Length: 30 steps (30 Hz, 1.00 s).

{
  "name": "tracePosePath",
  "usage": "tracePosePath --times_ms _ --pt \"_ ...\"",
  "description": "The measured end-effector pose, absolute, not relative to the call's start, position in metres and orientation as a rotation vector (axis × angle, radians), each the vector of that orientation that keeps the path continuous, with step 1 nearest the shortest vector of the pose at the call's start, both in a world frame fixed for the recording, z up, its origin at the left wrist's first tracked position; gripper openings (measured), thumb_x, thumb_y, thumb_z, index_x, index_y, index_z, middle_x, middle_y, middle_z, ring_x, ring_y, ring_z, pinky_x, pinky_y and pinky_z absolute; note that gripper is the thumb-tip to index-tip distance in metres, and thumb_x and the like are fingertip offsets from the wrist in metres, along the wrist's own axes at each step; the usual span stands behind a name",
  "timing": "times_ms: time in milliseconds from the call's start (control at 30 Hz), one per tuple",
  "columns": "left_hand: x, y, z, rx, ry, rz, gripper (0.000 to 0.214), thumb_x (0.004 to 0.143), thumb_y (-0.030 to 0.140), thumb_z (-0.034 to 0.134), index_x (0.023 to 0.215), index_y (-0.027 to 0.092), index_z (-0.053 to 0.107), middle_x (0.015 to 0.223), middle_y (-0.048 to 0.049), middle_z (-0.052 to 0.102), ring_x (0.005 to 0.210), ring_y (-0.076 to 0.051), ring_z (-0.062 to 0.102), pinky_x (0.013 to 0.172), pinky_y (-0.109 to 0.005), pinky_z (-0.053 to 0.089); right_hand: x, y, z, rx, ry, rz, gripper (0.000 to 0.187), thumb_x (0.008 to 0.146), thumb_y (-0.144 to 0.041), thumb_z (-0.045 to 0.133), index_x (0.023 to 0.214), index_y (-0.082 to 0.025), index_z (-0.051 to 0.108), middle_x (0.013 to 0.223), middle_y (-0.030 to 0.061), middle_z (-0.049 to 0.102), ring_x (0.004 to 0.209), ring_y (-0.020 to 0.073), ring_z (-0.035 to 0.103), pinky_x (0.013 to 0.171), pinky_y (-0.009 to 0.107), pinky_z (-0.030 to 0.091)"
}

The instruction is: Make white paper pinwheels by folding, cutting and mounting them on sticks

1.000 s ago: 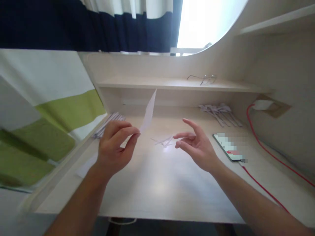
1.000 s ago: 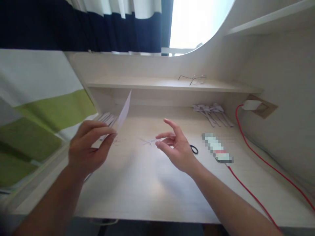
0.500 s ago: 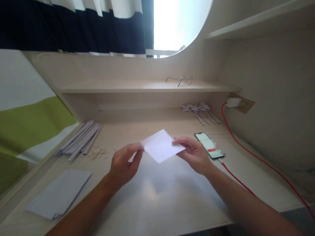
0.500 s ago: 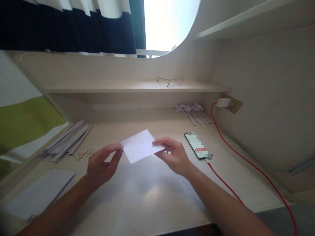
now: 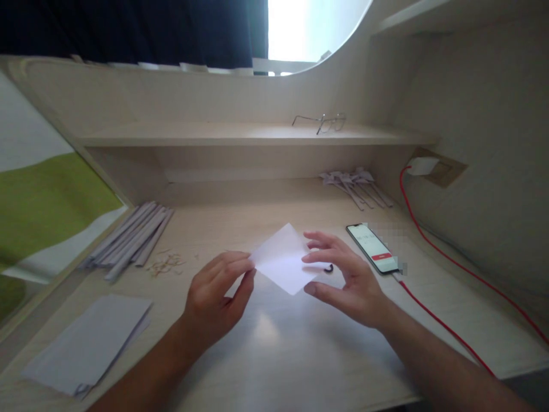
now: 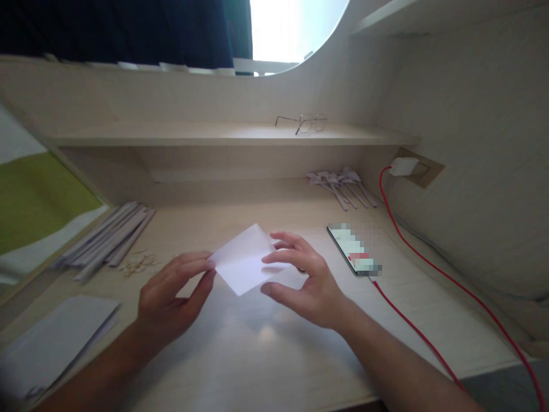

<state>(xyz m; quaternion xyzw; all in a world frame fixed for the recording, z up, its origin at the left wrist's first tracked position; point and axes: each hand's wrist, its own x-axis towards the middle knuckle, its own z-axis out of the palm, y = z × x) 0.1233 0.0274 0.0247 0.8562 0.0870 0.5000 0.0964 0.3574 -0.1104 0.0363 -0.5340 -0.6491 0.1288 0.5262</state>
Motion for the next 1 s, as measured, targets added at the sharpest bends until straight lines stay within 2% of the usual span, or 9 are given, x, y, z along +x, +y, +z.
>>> tracePosePath --times_ms 167,267,333,433,500,633,767,867,1000 --pt "0.122 0.025 0.026 2.659 0.174 1.394 0.037 0.078 -0.004 0.072 0.108 0.015 0.066 0.102 -0.0106 0.077 0.099 -0.023 0.071 0.091 -0.040 0.059 0.353 -0.108 0.041 -1.314 -1.634 0.317 0.037 0.077 -0.019 0.084 0.112 -0.027 0.076 0.147 0.0123 0.057 0.141 0.0319 0.051 0.112 0.048 0.045" --pt "0.122 0.024 0.026 2.697 0.142 1.354 0.037 0.077 -0.004 0.072 0.109 0.014 0.066 0.104 -0.0115 0.077 0.100 -0.024 0.071 0.093 -0.042 0.059 0.354 -0.110 0.039 -1.376 -1.582 0.345 0.039 0.073 -0.018 0.086 0.111 -0.025 0.076 0.148 0.0133 0.057 0.143 0.0335 0.048 0.115 0.050 0.041" --pt "0.122 0.022 0.026 2.691 0.128 1.347 0.037 0.077 -0.004 0.072 0.109 0.014 0.066 0.105 -0.0115 0.077 0.101 -0.024 0.071 0.094 -0.041 0.058 0.355 -0.111 0.038 -1.367 -1.533 0.410 0.029 0.076 -0.021 0.085 0.104 -0.024 0.077 0.132 0.0120 0.068 0.131 0.0317 0.058 0.109 0.047 0.045" --pt "0.124 0.017 0.026 2.619 0.135 1.317 0.035 0.079 -0.004 0.071 0.107 0.016 0.066 0.105 -0.0096 0.075 0.100 -0.021 0.070 0.094 -0.038 0.056 0.353 -0.111 0.038 -1.321 -1.433 0.514 0.005 0.087 -0.026 0.077 0.088 -0.022 0.077 0.098 0.0059 0.075 0.093 0.0217 0.070 0.084 0.034 0.054" --pt "0.124 0.011 0.027 2.512 0.186 1.242 0.030 0.081 0.000 0.070 0.105 0.018 0.066 0.103 -0.0075 0.074 0.098 -0.020 0.069 0.091 -0.035 0.056 0.351 -0.111 0.038 -1.336 -1.374 0.513 0.010 0.090 -0.025 0.073 0.082 -0.020 0.076 0.090 0.0037 0.073 0.080 0.0170 0.067 0.072 0.029 0.051" --pt "0.126 0.002 0.028 2.206 0.464 1.041 0.012 0.089 0.014 0.066 0.099 0.020 0.065 0.089 -0.0017 0.069 0.082 -0.015 0.066 0.076 -0.027 0.054 0.347 -0.112 0.039 -1.314 -1.441 0.518 0.012 0.088 -0.017 0.073 0.076 -0.018 0.071 0.080 0.0011 0.068 0.072 0.0140 0.063 0.066 0.026 0.047" --pt "0.130 0.001 0.028 2.031 0.569 0.758 0.008 0.093 0.025 0.063 0.093 0.021 0.070 0.083 0.0002 0.069 0.075 -0.013 0.063 0.067 -0.024 0.050 0.344 -0.112 0.038 -1.253 -1.611 0.572 0.008 0.086 -0.012 0.072 0.081 -0.018 0.071 0.082 0.0019 0.070 0.073 0.0145 0.064 0.067 0.027 0.048" --pt "0.133 0.002 0.029 2.047 0.521 0.576 0.011 0.090 0.023 0.065 0.084 0.020 0.073 0.075 0.0011 0.068 0.069 -0.012 0.059 0.062 -0.024 0.045 0.343 -0.111 0.035 -1.240 -1.660 0.577 0.006 0.086 -0.012 0.072 0.085 -0.018 0.073 0.086 0.0038 0.072 0.078 0.0164 0.067 0.071 0.029 0.052" --pt "0.134 0.000 0.028 2.107 0.595 0.611 0.013 0.091 0.022 0.062 0.082 0.019 0.072 0.072 0.0014 0.065 0.067 -0.012 0.057 0.061 -0.024 0.043 0.345 -0.110 0.032 -1.306 -1.691 0.385 0.016 0.081 -0.011 0.076 0.094 -0.020 0.076 0.113 0.0092 0.073 0.106 0.0232 0.069 0.095 0.038 0.053"
